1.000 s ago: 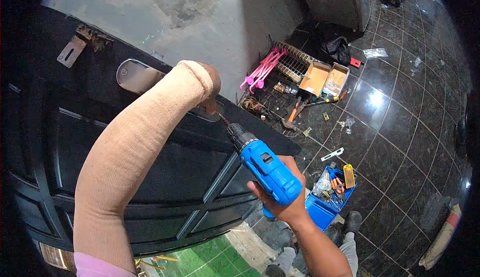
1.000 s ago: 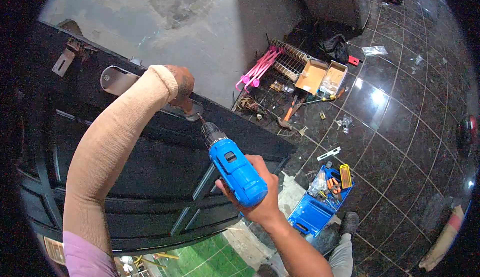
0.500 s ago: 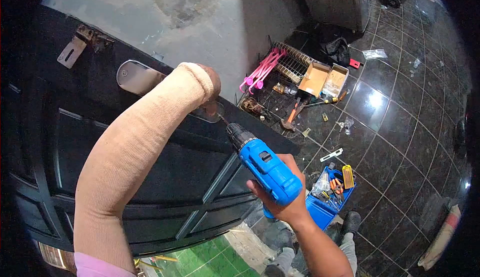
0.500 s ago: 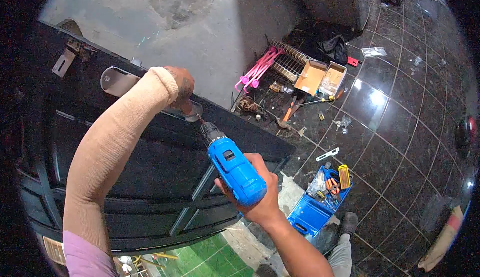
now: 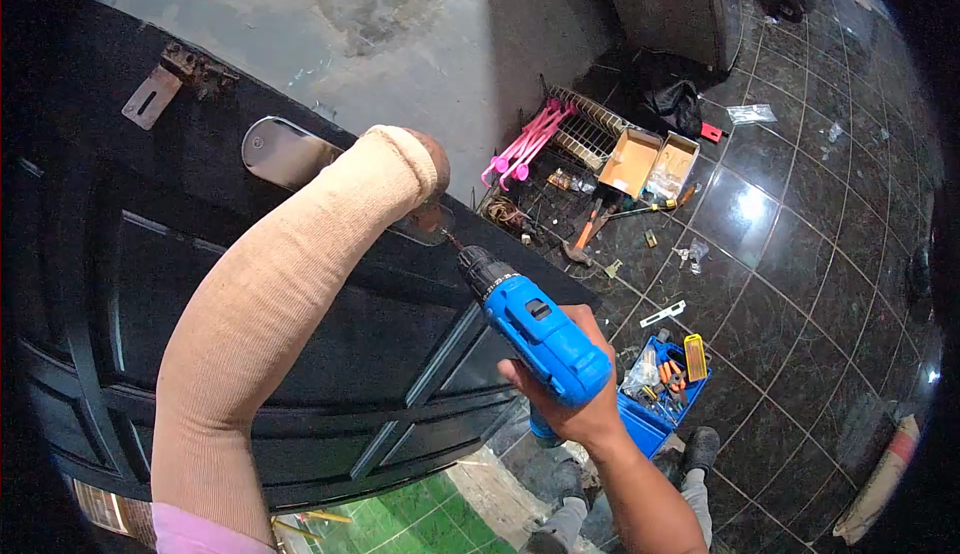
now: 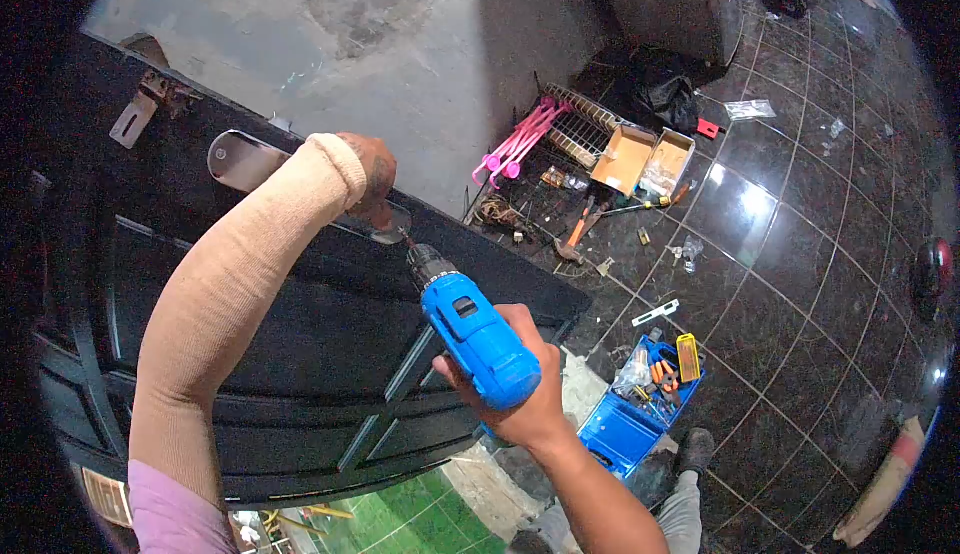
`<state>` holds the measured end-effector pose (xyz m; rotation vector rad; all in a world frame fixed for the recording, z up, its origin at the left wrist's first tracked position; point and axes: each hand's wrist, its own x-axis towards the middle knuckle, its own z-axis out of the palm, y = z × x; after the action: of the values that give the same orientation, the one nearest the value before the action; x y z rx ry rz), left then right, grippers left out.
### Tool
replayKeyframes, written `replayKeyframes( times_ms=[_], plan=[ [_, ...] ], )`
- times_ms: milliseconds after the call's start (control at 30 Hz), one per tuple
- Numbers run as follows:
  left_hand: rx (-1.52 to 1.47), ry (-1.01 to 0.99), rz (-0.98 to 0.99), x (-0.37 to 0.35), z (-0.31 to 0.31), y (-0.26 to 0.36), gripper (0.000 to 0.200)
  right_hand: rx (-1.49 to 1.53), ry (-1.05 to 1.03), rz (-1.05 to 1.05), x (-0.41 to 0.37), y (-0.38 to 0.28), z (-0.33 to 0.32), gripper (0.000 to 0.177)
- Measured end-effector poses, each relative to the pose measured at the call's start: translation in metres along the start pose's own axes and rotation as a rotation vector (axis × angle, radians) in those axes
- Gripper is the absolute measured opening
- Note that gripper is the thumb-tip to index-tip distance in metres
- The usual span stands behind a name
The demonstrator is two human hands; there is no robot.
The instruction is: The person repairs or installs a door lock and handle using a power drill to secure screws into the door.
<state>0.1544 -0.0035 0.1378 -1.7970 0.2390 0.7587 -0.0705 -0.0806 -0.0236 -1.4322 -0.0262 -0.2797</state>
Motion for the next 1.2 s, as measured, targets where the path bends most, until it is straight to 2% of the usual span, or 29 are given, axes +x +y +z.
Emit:
replayKeyframes(
  times_ms=[367,467,567,767,867,967,1067,1200],
  plan=[
    [-0.005,0.018,-0.004,-0.013,-0.004,0.006,0.047,0.076,0.015,0.007,-0.001,0.004,-0.002,0.048],
    [-0.021,-0.003,0.020,-0.015,-0.008,0.005,0.045,0.364,-0.017,0.184,-0.005,0.018,0.003,0.044],
    [-0.047,0.068,0.025,-0.012,-0.002,0.003,0.044,0.446,-0.005,0.207,-0.006,0.017,0.004,0.041],
    [-0.056,0.036,0.010,-0.014,-0.006,0.004,0.044,0.417,-0.058,0.159,-0.007,0.028,0.006,0.044],
    [-0.054,0.025,0.020,-0.011,-0.005,0.004,0.044,0.562,0.011,0.244,-0.007,0.014,0.006,0.037],
    [-0.036,0.041,0.028,-0.009,-0.003,0.004,0.044,0.566,0.016,0.224,-0.008,0.018,0.009,0.037],
    [-0.034,0.021,0.029,-0.016,-0.007,0.005,0.043,0.676,-0.013,0.367,-0.006,0.002,0.007,0.038],
    [-0.011,0.033,0.065,-0.013,-0.006,0.004,0.043,0.597,-0.017,0.283,-0.006,0.007,0.012,0.042]
  ],
)
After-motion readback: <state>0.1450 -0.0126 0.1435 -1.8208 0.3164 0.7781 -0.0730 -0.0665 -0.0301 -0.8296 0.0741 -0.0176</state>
